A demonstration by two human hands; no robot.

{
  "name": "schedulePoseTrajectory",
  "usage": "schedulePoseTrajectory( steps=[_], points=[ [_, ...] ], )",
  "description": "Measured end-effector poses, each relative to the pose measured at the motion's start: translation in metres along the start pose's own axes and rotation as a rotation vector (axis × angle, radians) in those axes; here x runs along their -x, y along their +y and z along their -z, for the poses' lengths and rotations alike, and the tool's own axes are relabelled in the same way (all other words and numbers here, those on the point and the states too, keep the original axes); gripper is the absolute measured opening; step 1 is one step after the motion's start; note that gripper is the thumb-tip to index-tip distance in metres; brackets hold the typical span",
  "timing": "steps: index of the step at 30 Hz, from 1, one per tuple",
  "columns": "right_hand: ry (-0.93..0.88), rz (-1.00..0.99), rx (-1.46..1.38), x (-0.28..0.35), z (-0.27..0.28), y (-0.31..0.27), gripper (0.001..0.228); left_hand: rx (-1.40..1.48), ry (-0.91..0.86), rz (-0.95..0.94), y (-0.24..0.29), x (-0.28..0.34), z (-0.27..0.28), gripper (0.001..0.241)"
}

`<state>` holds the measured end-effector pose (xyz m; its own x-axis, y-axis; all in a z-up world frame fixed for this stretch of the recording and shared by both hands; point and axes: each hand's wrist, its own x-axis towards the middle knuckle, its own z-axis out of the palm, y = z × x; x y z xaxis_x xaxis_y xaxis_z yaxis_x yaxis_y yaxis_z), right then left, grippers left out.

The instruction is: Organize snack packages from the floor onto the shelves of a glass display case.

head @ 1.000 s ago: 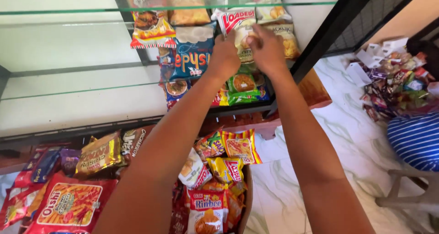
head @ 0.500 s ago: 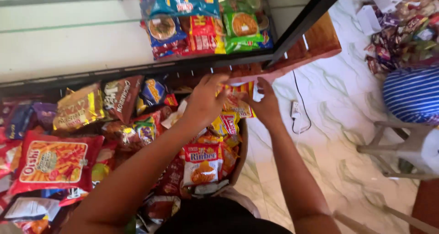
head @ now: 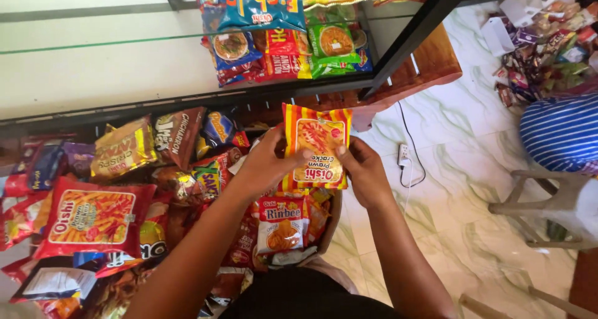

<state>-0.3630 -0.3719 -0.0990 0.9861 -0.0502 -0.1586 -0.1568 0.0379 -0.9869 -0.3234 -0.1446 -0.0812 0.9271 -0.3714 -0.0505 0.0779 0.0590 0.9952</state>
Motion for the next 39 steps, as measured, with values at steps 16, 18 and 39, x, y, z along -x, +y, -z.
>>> schedulePoseTrajectory(
  steps=[16,18,39],
  points=[
    [-0.004,0.029,-0.170,0.020,-0.048,-0.057,0.036,0.390,0.368,-0.003,0.049,-0.001,0.014,0.042],
    [-0.006,0.073,-0.143,0.002,-0.049,-0.071,0.033,0.375,0.406,-0.010,0.063,-0.008,0.021,0.044],
    [0.369,0.991,1.147,-0.238,-0.101,-0.180,0.044,-0.621,0.603,-0.223,0.112,-0.200,0.102,0.055]
  ],
)
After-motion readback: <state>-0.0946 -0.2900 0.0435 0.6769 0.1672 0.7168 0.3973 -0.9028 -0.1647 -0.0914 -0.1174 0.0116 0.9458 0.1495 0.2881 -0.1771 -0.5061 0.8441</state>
